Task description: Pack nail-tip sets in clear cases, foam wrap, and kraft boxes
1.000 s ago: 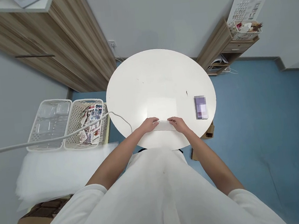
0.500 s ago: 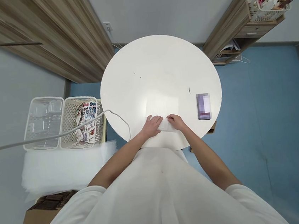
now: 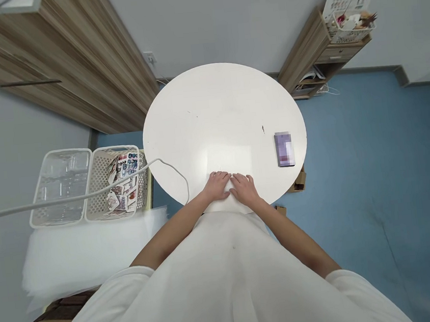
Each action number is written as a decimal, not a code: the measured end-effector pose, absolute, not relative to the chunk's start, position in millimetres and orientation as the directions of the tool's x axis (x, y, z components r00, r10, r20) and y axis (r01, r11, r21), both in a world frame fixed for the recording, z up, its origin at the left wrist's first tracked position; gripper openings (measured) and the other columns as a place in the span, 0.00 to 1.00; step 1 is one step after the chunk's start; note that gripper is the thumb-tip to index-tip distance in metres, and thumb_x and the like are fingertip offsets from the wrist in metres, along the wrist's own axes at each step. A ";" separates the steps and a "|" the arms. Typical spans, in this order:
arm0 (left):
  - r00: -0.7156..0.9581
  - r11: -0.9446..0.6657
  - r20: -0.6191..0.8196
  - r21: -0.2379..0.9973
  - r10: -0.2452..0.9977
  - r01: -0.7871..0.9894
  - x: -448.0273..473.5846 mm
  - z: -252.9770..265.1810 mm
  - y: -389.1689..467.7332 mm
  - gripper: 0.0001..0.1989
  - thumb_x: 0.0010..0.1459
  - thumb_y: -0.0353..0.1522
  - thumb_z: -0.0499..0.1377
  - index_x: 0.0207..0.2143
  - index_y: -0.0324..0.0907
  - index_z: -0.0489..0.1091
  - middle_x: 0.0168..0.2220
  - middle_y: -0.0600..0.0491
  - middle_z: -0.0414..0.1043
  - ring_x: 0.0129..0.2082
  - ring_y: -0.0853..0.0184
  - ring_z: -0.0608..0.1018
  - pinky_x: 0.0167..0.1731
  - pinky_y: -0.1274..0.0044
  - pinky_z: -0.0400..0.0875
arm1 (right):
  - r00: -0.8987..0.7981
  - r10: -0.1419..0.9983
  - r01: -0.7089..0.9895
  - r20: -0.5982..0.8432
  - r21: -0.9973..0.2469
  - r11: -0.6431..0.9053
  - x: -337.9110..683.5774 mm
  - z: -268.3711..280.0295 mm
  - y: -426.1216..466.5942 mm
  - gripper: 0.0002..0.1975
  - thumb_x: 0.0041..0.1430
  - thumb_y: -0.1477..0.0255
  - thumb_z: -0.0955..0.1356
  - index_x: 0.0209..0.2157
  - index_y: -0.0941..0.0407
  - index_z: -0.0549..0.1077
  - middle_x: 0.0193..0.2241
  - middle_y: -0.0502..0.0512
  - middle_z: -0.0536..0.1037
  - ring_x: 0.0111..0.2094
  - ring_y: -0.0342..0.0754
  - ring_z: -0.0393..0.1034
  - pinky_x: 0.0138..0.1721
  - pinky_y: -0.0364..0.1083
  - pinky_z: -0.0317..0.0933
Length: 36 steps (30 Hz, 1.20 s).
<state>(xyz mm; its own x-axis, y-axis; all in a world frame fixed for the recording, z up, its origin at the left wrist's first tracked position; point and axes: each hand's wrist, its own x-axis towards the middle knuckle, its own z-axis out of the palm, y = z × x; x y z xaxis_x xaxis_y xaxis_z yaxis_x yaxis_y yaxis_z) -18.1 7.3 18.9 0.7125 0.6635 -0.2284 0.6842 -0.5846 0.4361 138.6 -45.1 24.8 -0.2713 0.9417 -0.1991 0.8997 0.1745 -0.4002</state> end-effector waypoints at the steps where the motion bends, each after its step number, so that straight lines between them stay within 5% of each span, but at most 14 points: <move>1: 0.716 -0.596 -0.218 0.424 0.664 0.682 -18.9 19.3 5.4 0.31 0.47 0.40 0.56 0.54 0.43 0.55 0.52 0.45 0.61 0.52 0.54 0.62 0.51 0.63 0.50 | -0.267 0.941 0.900 -0.209 -0.404 0.166 136.0 22.8 -50.4 0.19 0.58 0.68 0.60 0.52 0.56 0.62 0.57 0.62 0.60 0.58 0.56 0.51 0.54 0.58 0.44; 7: 0.729 -0.667 -0.147 0.315 0.669 0.676 -29.2 21.3 -16.2 0.38 0.47 0.43 0.56 0.59 0.40 0.49 0.61 0.42 0.46 0.61 0.51 0.47 0.55 0.60 0.40 | -0.219 0.957 0.898 -0.193 -0.423 0.120 133.8 12.7 -60.8 0.21 0.59 0.68 0.58 0.53 0.58 0.60 0.59 0.62 0.57 0.60 0.54 0.48 0.54 0.55 0.48; 13: 0.750 -0.683 -0.185 0.317 0.636 0.658 -32.3 17.1 -34.1 0.38 0.48 0.42 0.56 0.59 0.41 0.48 0.59 0.42 0.52 0.59 0.54 0.54 0.55 0.61 0.43 | -0.176 0.967 0.887 -0.187 -0.456 0.073 132.5 12.0 -60.0 0.20 0.59 0.71 0.57 0.53 0.56 0.60 0.59 0.61 0.57 0.60 0.52 0.47 0.54 0.56 0.47; 19: 0.745 -0.679 -0.168 0.318 0.646 0.661 -28.4 15.8 -31.0 0.38 0.45 0.42 0.59 0.57 0.46 0.51 0.58 0.43 0.53 0.57 0.51 0.56 0.54 0.57 0.43 | 0.063 0.987 0.898 -0.145 -0.423 -0.119 140.2 11.8 -77.5 0.20 0.59 0.66 0.59 0.52 0.55 0.61 0.60 0.63 0.53 0.61 0.56 0.44 0.52 0.58 0.49; 25: 0.751 -0.673 -0.165 0.351 0.640 0.651 -26.1 16.8 -24.3 0.34 0.43 0.39 0.61 0.54 0.48 0.56 0.56 0.45 0.56 0.55 0.52 0.58 0.53 0.57 0.46 | -0.189 0.968 0.927 -0.165 -0.357 0.120 146.0 15.3 -70.6 0.32 0.49 0.68 0.68 0.55 0.54 0.56 0.60 0.63 0.52 0.61 0.56 0.43 0.53 0.57 0.47; 33: 0.688 -0.587 -0.156 0.410 0.708 0.698 -30.1 20.8 -15.5 0.37 0.42 0.40 0.61 0.55 0.45 0.53 0.55 0.45 0.56 0.54 0.54 0.59 0.54 0.60 0.45 | -0.281 0.932 0.919 -0.228 -0.344 0.193 145.9 20.6 -45.5 0.26 0.46 0.70 0.69 0.49 0.57 0.63 0.54 0.63 0.63 0.52 0.55 0.60 0.49 0.52 0.54; 36: 0.673 -0.571 -0.184 0.401 0.716 0.717 -30.2 23.4 -14.2 0.28 0.45 0.37 0.58 0.51 0.45 0.58 0.52 0.46 0.61 0.51 0.55 0.63 0.53 0.59 0.45 | -0.306 0.912 0.897 -0.273 -0.403 0.180 150.6 26.8 -41.1 0.26 0.47 0.67 0.69 0.49 0.57 0.63 0.49 0.61 0.68 0.46 0.53 0.65 0.45 0.50 0.58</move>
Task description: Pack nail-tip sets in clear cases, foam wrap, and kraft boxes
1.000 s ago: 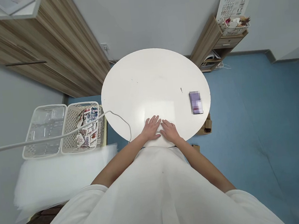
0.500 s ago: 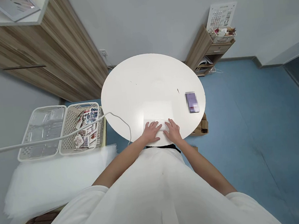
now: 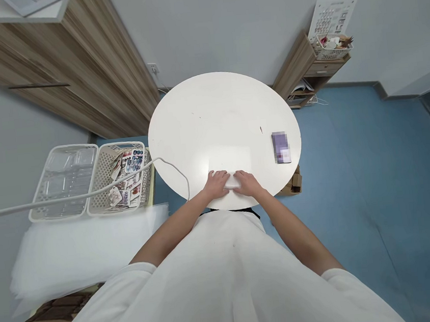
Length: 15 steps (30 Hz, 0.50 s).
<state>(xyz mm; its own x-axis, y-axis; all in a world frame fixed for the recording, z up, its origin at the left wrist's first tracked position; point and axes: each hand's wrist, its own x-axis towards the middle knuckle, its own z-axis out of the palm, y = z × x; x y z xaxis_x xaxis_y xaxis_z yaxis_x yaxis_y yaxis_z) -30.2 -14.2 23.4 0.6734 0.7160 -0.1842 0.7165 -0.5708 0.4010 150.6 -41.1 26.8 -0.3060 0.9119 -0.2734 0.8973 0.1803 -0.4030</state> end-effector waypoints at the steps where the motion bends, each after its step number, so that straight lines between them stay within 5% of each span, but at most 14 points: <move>1: 0.671 -0.565 -0.192 0.404 0.716 0.719 -29.6 25.1 -12.6 0.25 0.47 0.36 0.57 0.50 0.45 0.60 0.51 0.46 0.62 0.50 0.56 0.64 0.53 0.59 0.46 | -0.307 0.906 0.889 -0.292 -0.428 0.163 152.8 28.9 -38.4 0.26 0.47 0.66 0.69 0.49 0.57 0.64 0.48 0.60 0.69 0.45 0.52 0.66 0.45 0.50 0.59; 7: 0.617 -0.447 -0.297 0.476 0.729 0.757 -26.6 36.3 14.4 0.16 0.54 0.38 0.49 0.45 0.49 0.66 0.45 0.50 0.67 0.48 0.58 0.65 0.49 0.59 0.52 | -0.276 0.892 0.829 -0.358 -0.558 0.033 169.0 34.5 -11.0 0.19 0.54 0.58 0.64 0.46 0.51 0.70 0.51 0.56 0.67 0.54 0.54 0.59 0.51 0.52 0.54; 15: 0.482 -0.187 -0.446 0.558 0.754 0.809 -34.2 30.3 47.1 0.16 0.56 0.43 0.47 0.37 0.46 0.69 0.38 0.52 0.70 0.41 0.61 0.71 0.42 0.68 0.60 | -0.185 0.922 0.621 -0.341 -0.767 -0.159 178.7 27.0 16.7 0.15 0.53 0.61 0.63 0.40 0.53 0.70 0.37 0.51 0.74 0.37 0.46 0.67 0.36 0.44 0.61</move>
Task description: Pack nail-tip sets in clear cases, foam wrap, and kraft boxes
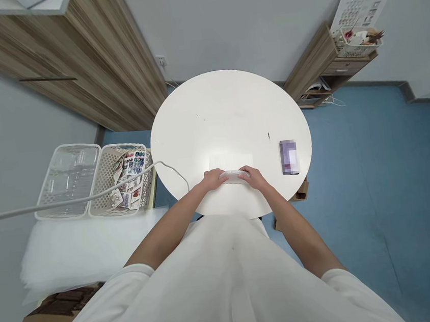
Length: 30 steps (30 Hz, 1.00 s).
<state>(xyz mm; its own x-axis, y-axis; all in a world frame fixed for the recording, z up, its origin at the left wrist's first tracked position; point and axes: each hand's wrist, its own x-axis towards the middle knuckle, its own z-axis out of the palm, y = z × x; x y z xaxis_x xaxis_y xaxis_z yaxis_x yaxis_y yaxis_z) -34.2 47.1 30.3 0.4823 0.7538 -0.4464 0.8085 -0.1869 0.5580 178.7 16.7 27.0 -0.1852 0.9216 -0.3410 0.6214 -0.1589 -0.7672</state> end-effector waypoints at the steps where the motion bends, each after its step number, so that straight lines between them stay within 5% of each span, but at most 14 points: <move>1: 0.452 -0.142 -0.460 0.563 0.764 0.814 -35.5 28.5 48.9 0.15 0.56 0.42 0.48 0.37 0.46 0.69 0.37 0.52 0.71 0.39 0.62 0.71 0.41 0.69 0.61 | -0.178 0.921 0.599 -0.347 -0.781 -0.179 179.3 26.1 18.7 0.15 0.52 0.61 0.64 0.40 0.53 0.69 0.37 0.50 0.74 0.35 0.45 0.67 0.35 0.44 0.60; 10: 0.212 0.110 -0.563 0.483 0.799 0.869 -55.9 20.5 58.4 0.11 0.53 0.40 0.51 0.28 0.42 0.66 0.29 0.51 0.70 0.31 0.63 0.72 0.27 0.75 0.62 | -0.077 0.890 0.620 -0.449 -0.721 -0.311 177.7 15.8 29.5 0.12 0.52 0.64 0.63 0.36 0.54 0.71 0.36 0.52 0.74 0.35 0.46 0.66 0.36 0.45 0.59; 15: 0.079 0.033 -0.380 0.278 0.922 0.960 -53.8 29.8 46.8 0.15 0.53 0.33 0.52 0.44 0.40 0.65 0.44 0.43 0.68 0.43 0.55 0.70 0.38 0.68 0.63 | -0.017 0.897 0.626 -0.442 -0.704 -0.335 175.3 8.3 29.4 0.14 0.54 0.66 0.63 0.41 0.55 0.71 0.42 0.54 0.73 0.42 0.48 0.66 0.43 0.47 0.59; 18: 0.272 -0.228 -0.152 0.256 0.950 0.939 -39.7 34.1 35.2 0.27 0.51 0.27 0.51 0.56 0.39 0.54 0.59 0.41 0.52 0.56 0.53 0.58 0.49 0.64 0.55 | -0.018 0.906 0.629 -0.423 -0.709 -0.319 174.1 6.4 31.2 0.15 0.55 0.66 0.62 0.43 0.55 0.70 0.44 0.55 0.72 0.45 0.49 0.65 0.46 0.48 0.58; 21: 0.539 -0.489 -0.118 0.294 0.834 0.821 -22.6 29.6 25.4 0.29 0.51 0.26 0.49 0.58 0.40 0.52 0.62 0.44 0.45 0.60 0.56 0.52 0.55 0.65 0.46 | -0.031 0.913 0.656 -0.406 -0.698 -0.288 171.4 5.1 35.3 0.14 0.55 0.67 0.62 0.42 0.55 0.70 0.42 0.55 0.73 0.44 0.49 0.66 0.45 0.48 0.58; 25: 0.596 -0.542 -0.154 0.284 0.788 0.790 -9.0 15.2 18.0 0.27 0.54 0.27 0.47 0.58 0.40 0.53 0.62 0.44 0.47 0.61 0.57 0.52 0.55 0.63 0.46 | 0.002 0.928 0.675 -0.372 -0.685 -0.275 169.5 3.2 32.9 0.15 0.55 0.67 0.62 0.43 0.55 0.70 0.41 0.55 0.73 0.44 0.49 0.65 0.47 0.48 0.58; 30: 0.588 -0.539 -0.140 0.277 0.797 0.796 -10.8 9.1 13.7 0.26 0.54 0.27 0.46 0.57 0.40 0.54 0.61 0.43 0.50 0.59 0.57 0.55 0.53 0.64 0.49 | 0.303 0.915 0.656 -0.268 -0.638 -0.404 167.7 3.9 2.1 0.29 0.49 0.65 0.65 0.53 0.59 0.60 0.52 0.64 0.61 0.54 0.55 0.55 0.52 0.53 0.53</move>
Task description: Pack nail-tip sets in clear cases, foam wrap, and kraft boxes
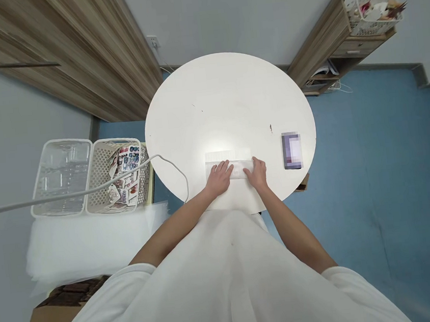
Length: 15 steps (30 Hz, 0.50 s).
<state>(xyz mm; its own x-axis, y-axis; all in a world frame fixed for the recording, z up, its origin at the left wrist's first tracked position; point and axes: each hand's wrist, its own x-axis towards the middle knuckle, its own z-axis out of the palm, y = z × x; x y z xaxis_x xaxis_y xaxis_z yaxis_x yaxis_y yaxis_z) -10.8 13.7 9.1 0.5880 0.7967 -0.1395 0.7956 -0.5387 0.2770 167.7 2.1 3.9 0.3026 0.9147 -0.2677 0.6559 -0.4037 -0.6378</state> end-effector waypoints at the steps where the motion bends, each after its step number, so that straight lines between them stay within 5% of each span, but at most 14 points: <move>1: 0.595 -0.546 -0.135 0.279 0.793 0.790 -12.6 9.8 12.3 0.25 0.54 0.28 0.46 0.57 0.40 0.54 0.60 0.44 0.51 0.59 0.57 0.55 0.53 0.64 0.50 | 0.319 0.906 0.626 -0.279 -0.656 -0.422 166.1 4.6 -5.1 0.33 0.48 0.65 0.66 0.55 0.60 0.57 0.53 0.65 0.59 0.55 0.56 0.53 0.52 0.53 0.53; 4: 0.636 -0.586 -0.132 0.284 0.760 0.759 -19.9 12.7 5.1 0.25 0.54 0.28 0.47 0.56 0.40 0.56 0.59 0.44 0.53 0.58 0.58 0.56 0.52 0.66 0.52 | 0.321 0.861 0.468 -0.393 -0.725 -0.506 160.0 8.0 -22.3 0.37 0.43 0.65 0.68 0.56 0.59 0.54 0.52 0.64 0.62 0.52 0.54 0.58 0.49 0.50 0.57; 8: 0.676 -0.626 -0.124 0.286 0.726 0.725 -31.2 14.5 -8.9 0.25 0.53 0.29 0.48 0.55 0.42 0.56 0.59 0.45 0.54 0.57 0.57 0.57 0.52 0.66 0.52 | 0.238 0.789 0.305 -0.566 -0.728 -0.614 154.1 13.5 -34.7 0.22 0.41 0.63 0.69 0.40 0.57 0.66 0.34 0.53 0.71 0.33 0.47 0.65 0.34 0.45 0.61; 11: 0.668 -0.621 -0.111 0.283 0.736 0.731 -37.2 15.3 -18.0 0.25 0.53 0.30 0.48 0.55 0.42 0.56 0.58 0.45 0.55 0.56 0.57 0.58 0.51 0.65 0.51 | 0.214 0.803 0.343 -0.556 -0.728 -0.594 152.2 14.4 -41.3 0.14 0.40 0.62 0.68 0.27 0.56 0.66 0.25 0.48 0.67 0.26 0.42 0.60 0.28 0.43 0.57; 15: 0.642 -0.591 -0.112 0.297 0.759 0.750 -39.8 16.9 -25.3 0.25 0.52 0.30 0.49 0.54 0.42 0.57 0.57 0.44 0.55 0.55 0.55 0.59 0.52 0.64 0.49 | 0.300 0.814 0.392 -0.498 -0.713 -0.581 147.7 11.2 -46.9 0.11 0.42 0.63 0.66 0.25 0.56 0.64 0.23 0.46 0.65 0.24 0.41 0.57 0.26 0.41 0.54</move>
